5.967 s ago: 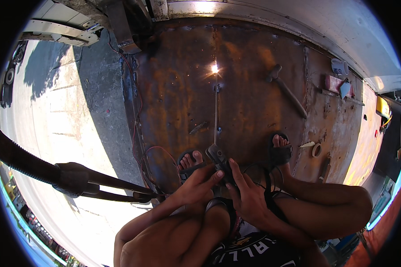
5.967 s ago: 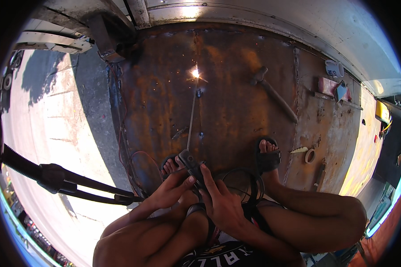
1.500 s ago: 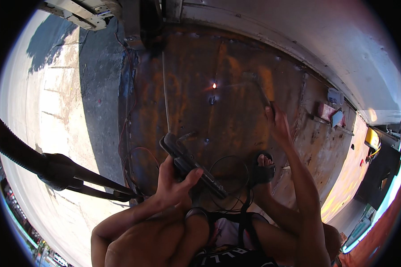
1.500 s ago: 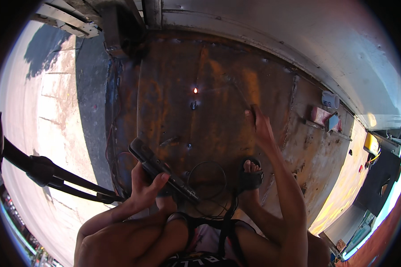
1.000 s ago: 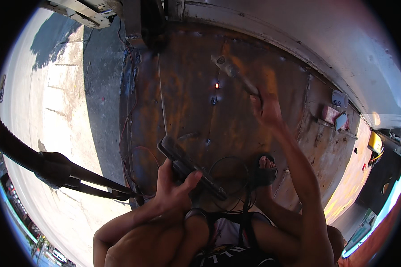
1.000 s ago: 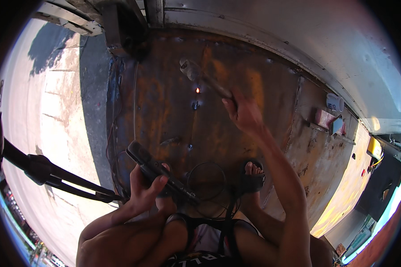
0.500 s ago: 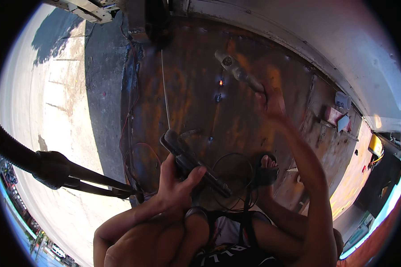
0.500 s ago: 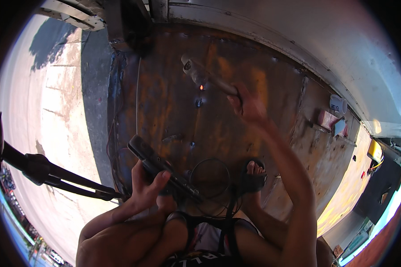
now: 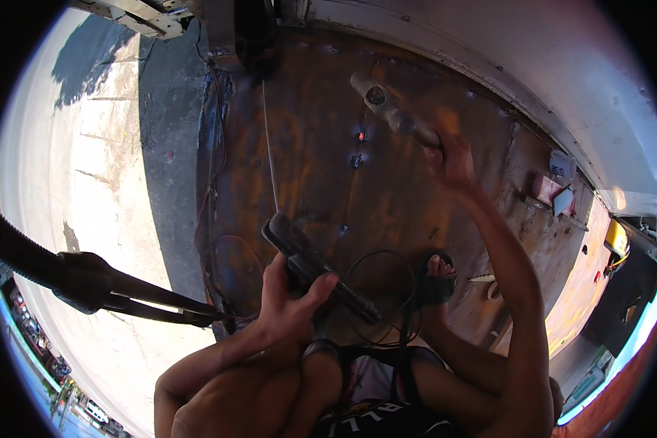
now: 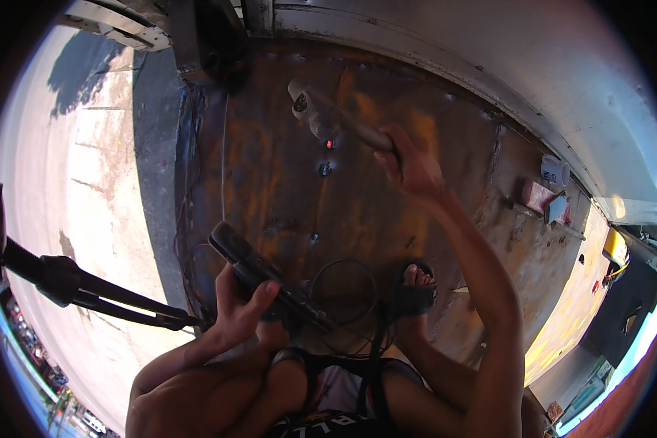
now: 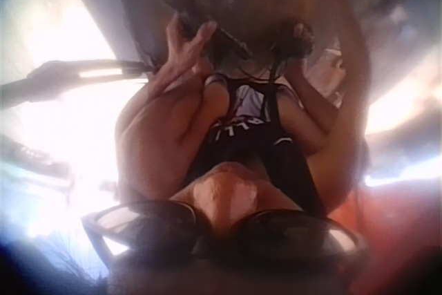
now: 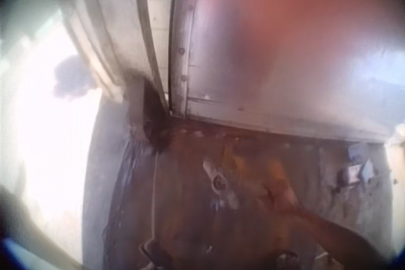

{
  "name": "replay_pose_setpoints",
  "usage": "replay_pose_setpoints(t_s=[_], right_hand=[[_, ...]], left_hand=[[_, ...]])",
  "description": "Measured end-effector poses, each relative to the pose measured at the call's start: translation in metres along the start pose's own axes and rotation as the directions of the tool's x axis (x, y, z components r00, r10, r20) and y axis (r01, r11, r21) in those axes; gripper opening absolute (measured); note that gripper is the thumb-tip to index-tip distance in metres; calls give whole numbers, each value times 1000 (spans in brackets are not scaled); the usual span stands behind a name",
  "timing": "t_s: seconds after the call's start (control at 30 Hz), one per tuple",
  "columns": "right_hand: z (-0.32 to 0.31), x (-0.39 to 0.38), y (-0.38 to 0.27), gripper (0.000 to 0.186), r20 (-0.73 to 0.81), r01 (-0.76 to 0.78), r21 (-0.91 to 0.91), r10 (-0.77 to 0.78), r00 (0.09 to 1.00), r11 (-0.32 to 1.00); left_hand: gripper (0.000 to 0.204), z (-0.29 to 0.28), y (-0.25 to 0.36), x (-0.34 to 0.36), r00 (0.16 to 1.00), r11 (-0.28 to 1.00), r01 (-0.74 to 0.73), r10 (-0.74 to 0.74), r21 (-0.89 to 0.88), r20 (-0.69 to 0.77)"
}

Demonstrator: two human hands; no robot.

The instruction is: The person welds a metal surface using a welding torch, then repeatedly uses a hammer to chip away slag from the welds. The person alternates between welding and chipping along a seam on the metal panel.

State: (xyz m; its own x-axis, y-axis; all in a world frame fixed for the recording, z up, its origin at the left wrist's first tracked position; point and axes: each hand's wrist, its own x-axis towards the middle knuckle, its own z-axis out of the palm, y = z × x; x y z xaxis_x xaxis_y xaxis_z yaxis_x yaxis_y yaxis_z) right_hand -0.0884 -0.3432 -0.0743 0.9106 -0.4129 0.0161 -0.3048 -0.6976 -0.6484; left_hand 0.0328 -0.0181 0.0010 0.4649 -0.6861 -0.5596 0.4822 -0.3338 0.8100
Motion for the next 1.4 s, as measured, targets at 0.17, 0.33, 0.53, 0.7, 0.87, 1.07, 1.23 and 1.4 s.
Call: replay_pose_setpoints(t_s=[0.17,0.33,0.53,0.7,0.87,1.07,1.23,1.4], right_hand=[[21,-30,72,40,182,31,-367,39,983,930],[14,-28,67,40,149,-199,-262,243,958,944],[-11,-8,0,33,13,-1,103,-1,1000,995],[25,-31,91,35,154,-39,-421,114,981,906],[9,8,50,46,139,-318,-78,326,935,945],[-30,5,-20,49,-152,-23,253,63,986,967],[11,-9,15,43,-262,223,186,-170,950,957],[30,23,51,40,14,-142,-202,148,989,969]], left_hand=[[33,7,-1,4,1000,999,-21,21,-26,21],[33,9,8,4,999,1000,-8,7,19,39],[34,6,4,3,1000,1000,12,-12,19,12],[34,14,8,6,997,999,-51,51,-5,54],[36,9,11,-8,998,998,41,-42,38,39],[36,13,10,2,999,1000,6,-5,-23,41],[38,12,8,8,999,999,-8,9,-31,34],[40,13,9,5,994,993,-110,110,43,4]])
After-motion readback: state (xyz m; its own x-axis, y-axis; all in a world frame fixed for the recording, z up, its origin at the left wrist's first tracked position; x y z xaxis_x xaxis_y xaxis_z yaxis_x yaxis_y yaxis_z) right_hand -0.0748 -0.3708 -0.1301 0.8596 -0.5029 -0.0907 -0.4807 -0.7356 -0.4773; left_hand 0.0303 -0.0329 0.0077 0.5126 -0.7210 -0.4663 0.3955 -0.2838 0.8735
